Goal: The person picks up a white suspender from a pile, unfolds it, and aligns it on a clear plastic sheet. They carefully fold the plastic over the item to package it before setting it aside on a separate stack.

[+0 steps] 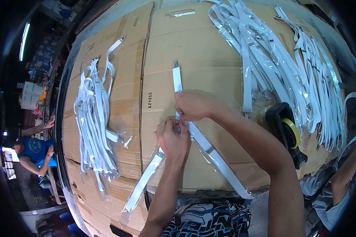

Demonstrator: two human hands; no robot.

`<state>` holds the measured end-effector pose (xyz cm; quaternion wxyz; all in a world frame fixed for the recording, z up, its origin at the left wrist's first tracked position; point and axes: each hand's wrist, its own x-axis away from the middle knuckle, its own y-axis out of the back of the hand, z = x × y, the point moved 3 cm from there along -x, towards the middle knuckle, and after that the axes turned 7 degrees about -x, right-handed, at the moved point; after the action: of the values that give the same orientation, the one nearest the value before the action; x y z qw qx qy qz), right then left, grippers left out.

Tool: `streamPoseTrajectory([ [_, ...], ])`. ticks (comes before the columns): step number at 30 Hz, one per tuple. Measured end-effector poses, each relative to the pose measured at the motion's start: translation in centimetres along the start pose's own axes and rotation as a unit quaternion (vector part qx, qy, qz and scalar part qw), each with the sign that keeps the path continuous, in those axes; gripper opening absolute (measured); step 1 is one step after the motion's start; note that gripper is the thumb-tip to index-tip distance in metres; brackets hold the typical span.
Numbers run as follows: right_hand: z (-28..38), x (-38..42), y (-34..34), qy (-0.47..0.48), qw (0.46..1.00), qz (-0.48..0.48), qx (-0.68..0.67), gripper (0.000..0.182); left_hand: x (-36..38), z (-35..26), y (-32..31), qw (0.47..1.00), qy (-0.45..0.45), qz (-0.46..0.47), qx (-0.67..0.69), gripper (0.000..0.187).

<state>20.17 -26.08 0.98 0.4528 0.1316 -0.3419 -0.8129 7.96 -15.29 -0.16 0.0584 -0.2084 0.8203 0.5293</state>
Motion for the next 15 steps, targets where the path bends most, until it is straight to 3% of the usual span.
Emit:
streamPoseTrajectory([
  [8,-0.4,0.7,-0.8,0.048,0.997,-0.061,0.001,0.012,0.0,0.0,-0.1,0.998,-0.006,-0.013,0.053,0.012],
  [15,-0.3,1.0,-1.0,0.035,0.995,-0.095,0.001,0.011,0.0,-0.8,1.0,0.992,0.061,0.009,0.112,0.016],
])
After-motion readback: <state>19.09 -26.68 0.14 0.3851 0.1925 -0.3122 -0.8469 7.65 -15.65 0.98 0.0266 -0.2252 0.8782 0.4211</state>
